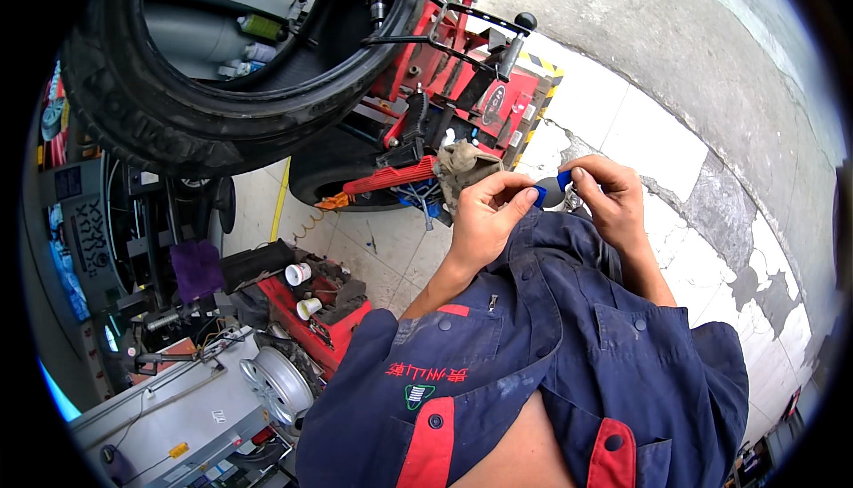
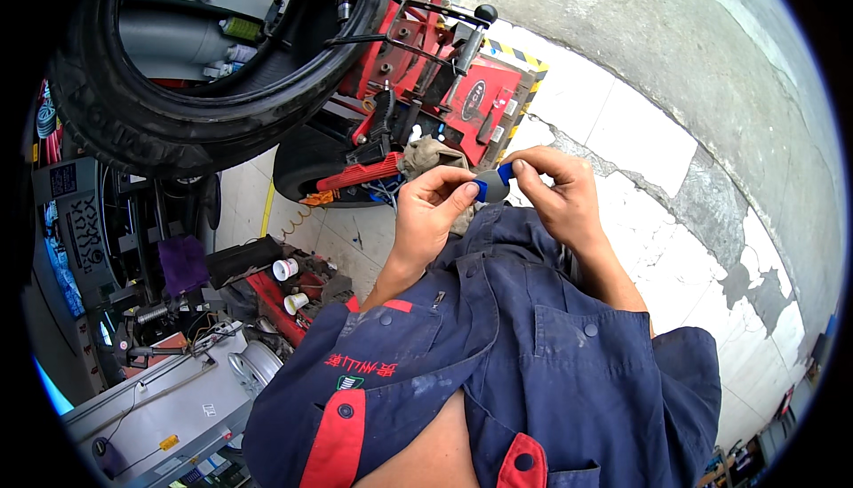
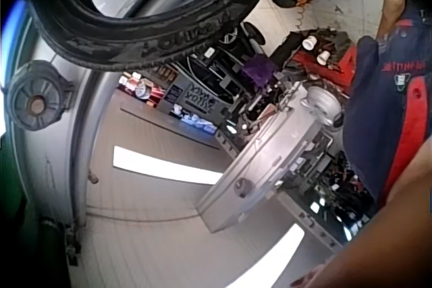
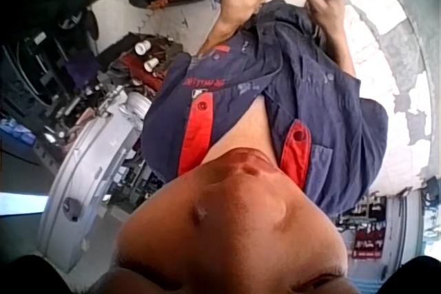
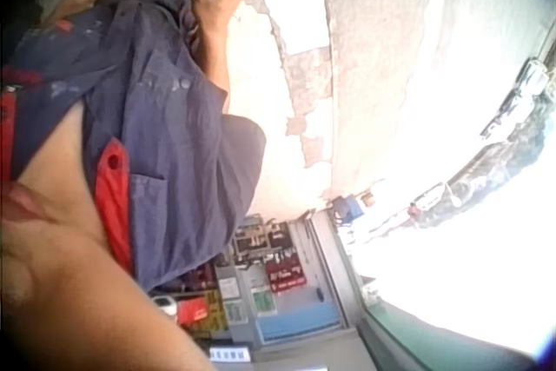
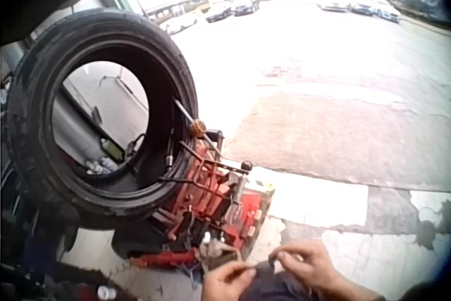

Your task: The person works on a tire mounted on a tire changer, handling a small blue valve cap and a silver spray can. They manipulate the tire valve area, apply spray, and adjust the tire on the machine while another person works nearby on a separate wheel.

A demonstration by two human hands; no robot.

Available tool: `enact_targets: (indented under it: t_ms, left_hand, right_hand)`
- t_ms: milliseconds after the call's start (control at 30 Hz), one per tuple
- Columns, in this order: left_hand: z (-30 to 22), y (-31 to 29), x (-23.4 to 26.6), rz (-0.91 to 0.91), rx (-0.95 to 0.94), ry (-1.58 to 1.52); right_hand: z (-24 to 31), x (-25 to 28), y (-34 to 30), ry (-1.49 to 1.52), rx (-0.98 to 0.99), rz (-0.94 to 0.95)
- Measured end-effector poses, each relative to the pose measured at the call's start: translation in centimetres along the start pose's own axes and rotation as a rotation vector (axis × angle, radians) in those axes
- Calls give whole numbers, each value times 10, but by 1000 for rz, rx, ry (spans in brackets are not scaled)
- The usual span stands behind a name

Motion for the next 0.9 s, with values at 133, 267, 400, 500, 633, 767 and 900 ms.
enact_targets:
  t_ms: [133, 267, 400, 500, 633, 767, 900]
  left_hand:
    - [3, -1, 0, -8, 4, -12]
    - [4, -1, 1, -3, 13, -6]
    - [2, -1, 2, -25, 30, -55]
    - [3, -1, 2, -22, 37, -100]
    - [7, 0, 1, 9, 52, -208]
    - [12, 0, 2, 19, 90, -288]
    - [21, 2, 5, 50, 132, -392]
  right_hand:
    - [-12, 7, -2, 211, -89, -52]
    - [-8, 7, 2, 241, -85, -25]
    - [-7, 5, 2, 235, -81, -13]
    - [-8, 3, 1, 250, -95, 2]
    - [-6, 2, 1, 264, -119, 25]
    - [-10, 4, -1, 256, -97, -24]
    - [-3, 7, 1, 242, -13, -153]
Point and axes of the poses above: each hand's wrist, its own y-axis towards the middle knuckle, its own x-axis out of the back of the hand, z = x × y, the point moved 3 cm from there along y, towards the middle knuckle, and after that the axes turned 12 degrees about y, right-handed, at the moved point
